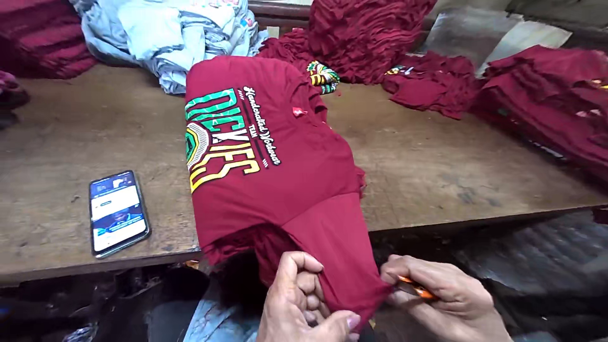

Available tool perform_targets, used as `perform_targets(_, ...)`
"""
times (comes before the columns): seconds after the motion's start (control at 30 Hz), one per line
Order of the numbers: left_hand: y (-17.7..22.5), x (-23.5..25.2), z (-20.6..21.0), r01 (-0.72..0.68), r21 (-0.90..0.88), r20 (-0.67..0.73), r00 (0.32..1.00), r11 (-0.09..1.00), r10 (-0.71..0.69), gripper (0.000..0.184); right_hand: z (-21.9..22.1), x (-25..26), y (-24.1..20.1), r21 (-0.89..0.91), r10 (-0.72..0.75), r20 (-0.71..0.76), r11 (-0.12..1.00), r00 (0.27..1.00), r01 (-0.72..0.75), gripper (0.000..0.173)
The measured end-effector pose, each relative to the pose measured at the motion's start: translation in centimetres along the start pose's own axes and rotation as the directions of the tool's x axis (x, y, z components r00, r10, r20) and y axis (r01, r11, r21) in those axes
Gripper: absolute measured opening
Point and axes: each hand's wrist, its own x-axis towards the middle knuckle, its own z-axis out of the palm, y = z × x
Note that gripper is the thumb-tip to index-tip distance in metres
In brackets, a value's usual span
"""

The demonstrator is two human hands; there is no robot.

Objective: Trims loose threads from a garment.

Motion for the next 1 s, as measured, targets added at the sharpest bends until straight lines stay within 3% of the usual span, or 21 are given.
perform_targets(0.03,-0.6,-0.3,-0.4,-0.02,0.199,0.005,1.0,0.98,0.019,0.061,-0.3,0.2,-0.4,0.006,0.03,0.033,1.0,0.999,-0.03,0.014)
perform_targets(0.07,-1.3,-0.5,-0.9,-0.066,0.465,0.004,0.997,0.883,0.072,0.065,-0.3,0.3,-1.1,-0.017,0.081,0.059,0.997,0.995,-0.08,0.015)
perform_targets(0.13,-2.2,-0.4,-1.3,-0.184,0.816,0.045,0.965,0.548,0.257,0.075,0.1,0.6,-1.8,-0.052,0.14,0.081,0.989,0.987,-0.136,0.016)
perform_targets(0.17,-2.1,-0.1,-1.2,-0.231,0.867,0.084,0.941,0.441,0.329,0.079,0.3,0.7,-2.0,-0.008,0.122,0.082,0.993,0.989,-0.122,0.016)
perform_targets(0.23,-1.1,0.7,-0.3,-0.304,0.884,0.137,0.895,0.354,0.425,0.081,0.6,0.9,-1.4,0.13,0.036,0.1,0.99,0.994,-0.049,0.016)
perform_targets(0.3,-0.1,2.1,0.6,-0.392,0.868,0.202,0.84,0.304,0.504,0.065,0.4,1.6,-1.5,0.195,-0.014,0.115,0.981,0.993,-0.008,0.016)
perform_targets(0.33,0.3,2.9,0.8,-0.441,0.85,0.238,0.809,0.288,0.537,0.049,0.2,2.0,-1.5,0.193,-0.028,0.115,0.981,0.993,0.006,0.015)
perform_targets(0.4,1.1,4.3,1.1,-0.512,0.809,0.26,0.752,0.289,0.605,0.018,-0.5,2.5,-1.6,0.144,-0.049,0.108,0.989,0.993,0.033,0.014)
perform_targets(0.5,3.3,5.0,0.1,-0.548,0.792,0.262,0.705,0.271,0.659,0.01,-2.0,2.6,-1.7,0.054,-0.045,0.116,0.998,0.992,0.039,0.014)
perform_targets(0.7,2.4,3.7,-3.9,-0.436,0.871,0.272,0.81,0.224,0.52,0.014,-3.7,3.0,-2.0,-0.089,-0.028,0.1,0.995,0.995,0.037,0.019)
perform_targets(0.8,1.5,1.3,-4.3,-0.384,0.872,0.263,0.89,0.304,0.372,0.018,-4.1,5.2,-3.4,-0.253,-0.076,0.082,0.963,0.994,0.094,0.019)
perform_targets(0.9,-0.3,1.4,-4.0,-0.398,0.83,0.24,0.887,0.391,0.393,0.009,-2.5,9.4,-6.5,-0.441,-0.228,0.126,0.859,0.965,0.26,0.018)
perform_targets(1.0,0.1,1.0,-3.4,-0.337,0.716,0.071,0.907,0.612,0.416,0.018,1.7,12.0,-8.6,-0.466,-0.25,0.091,0.845,0.964,0.263,0.016)
